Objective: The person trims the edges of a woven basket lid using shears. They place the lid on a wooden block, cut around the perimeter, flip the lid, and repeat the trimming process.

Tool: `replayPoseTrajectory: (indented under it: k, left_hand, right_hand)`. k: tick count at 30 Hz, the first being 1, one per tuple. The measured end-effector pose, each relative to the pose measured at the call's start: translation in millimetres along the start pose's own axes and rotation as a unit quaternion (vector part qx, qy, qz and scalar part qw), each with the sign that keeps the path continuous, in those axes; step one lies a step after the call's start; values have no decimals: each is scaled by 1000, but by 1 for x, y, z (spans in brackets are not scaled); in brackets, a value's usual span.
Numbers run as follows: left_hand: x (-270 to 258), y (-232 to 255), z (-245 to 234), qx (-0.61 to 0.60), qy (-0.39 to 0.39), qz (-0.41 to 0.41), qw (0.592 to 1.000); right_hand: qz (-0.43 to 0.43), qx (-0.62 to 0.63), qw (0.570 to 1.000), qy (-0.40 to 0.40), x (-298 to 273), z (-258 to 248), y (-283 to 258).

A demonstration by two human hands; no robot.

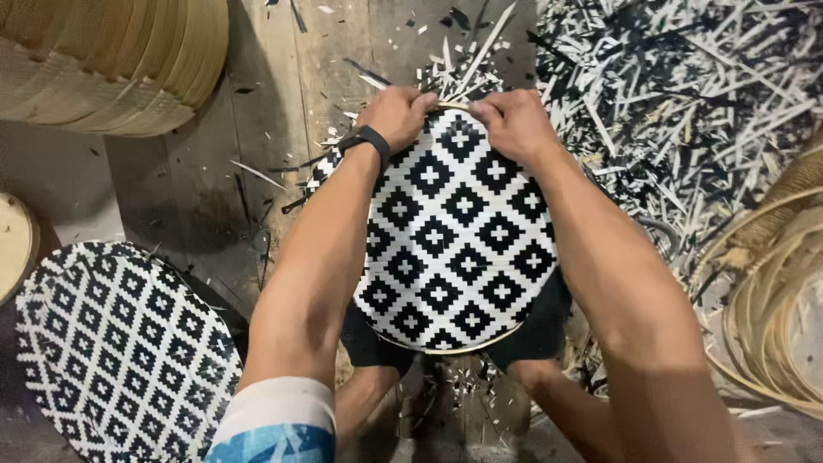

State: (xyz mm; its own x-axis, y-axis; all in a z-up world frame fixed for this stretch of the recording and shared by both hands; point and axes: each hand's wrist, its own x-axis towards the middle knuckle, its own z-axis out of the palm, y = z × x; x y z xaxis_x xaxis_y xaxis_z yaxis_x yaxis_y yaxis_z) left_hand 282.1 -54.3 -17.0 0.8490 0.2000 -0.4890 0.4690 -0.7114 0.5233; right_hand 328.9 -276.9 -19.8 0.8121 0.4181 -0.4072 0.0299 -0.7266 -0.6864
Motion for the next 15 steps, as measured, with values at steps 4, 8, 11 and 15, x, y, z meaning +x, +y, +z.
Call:
replayPoseTrajectory:
  k: [4,8,11,15]
  left_hand:
    - [16,-6,1,-33,-17,-24,999]
    - [33,-15,13,-17,-22,-1,1000]
    - [38,-23,17,-21,-17,-25,999]
    - [43,-26,25,-12,9,1,1000]
  right_hand:
    - [-171,-63,961,206,-18,-5,22]
    - [211,48,974,61,-68,-10,67]
    - [164,12,982,95,-77,7,82]
    - [199,80,975,53,-61,14,98]
